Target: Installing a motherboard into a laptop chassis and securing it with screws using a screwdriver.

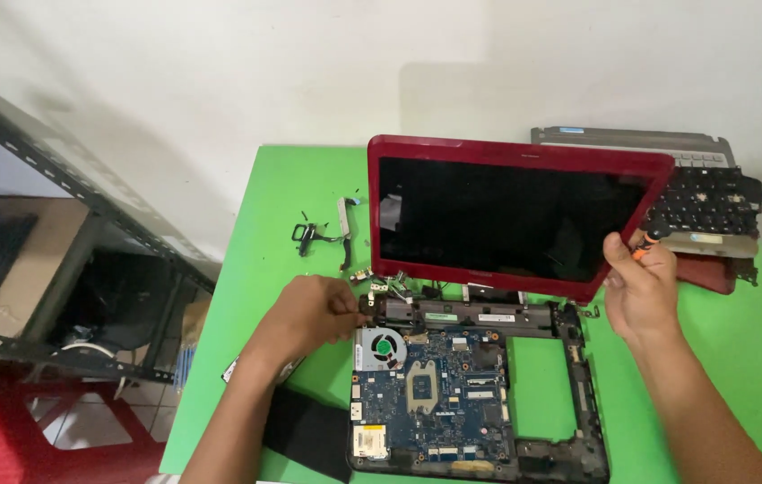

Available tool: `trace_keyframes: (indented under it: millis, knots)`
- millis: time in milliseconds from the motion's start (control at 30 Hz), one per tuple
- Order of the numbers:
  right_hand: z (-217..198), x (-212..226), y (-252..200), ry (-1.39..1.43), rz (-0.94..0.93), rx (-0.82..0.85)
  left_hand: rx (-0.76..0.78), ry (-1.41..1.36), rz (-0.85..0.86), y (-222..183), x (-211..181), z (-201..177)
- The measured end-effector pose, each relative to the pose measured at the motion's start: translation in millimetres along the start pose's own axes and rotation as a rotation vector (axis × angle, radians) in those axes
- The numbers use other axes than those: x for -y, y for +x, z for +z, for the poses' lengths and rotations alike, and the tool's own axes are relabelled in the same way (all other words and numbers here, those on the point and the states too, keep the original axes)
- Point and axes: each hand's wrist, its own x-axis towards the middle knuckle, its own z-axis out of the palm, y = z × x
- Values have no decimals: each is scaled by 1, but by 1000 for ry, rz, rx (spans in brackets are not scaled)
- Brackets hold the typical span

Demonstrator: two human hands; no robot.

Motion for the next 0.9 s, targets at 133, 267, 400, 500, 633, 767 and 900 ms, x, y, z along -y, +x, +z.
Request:
trace_keyframes:
  millis: [133,267,400,500,633,767,900]
  knots:
    - [-4,-15,5,19,5,-3,11,63,71,2,8,0]
    - [-6,-21,9,-7,10,86,40,14,46,-1,7,-7]
    - [-9,-31,14,-11,-46,109,93,-61,67,-1,6,-8]
    - [-9,-29,14,-42,-39,123,115,-39,46,0,5,-7]
    - [-5,-26,13,-41,-11,111,95,13,88,3,10,-6]
    - [-2,-21,10,-43,-29,136,88,34,73,4,12,-7]
    - [-2,-20,9,-48,-20,149,-13,-18,34,7,13,-9]
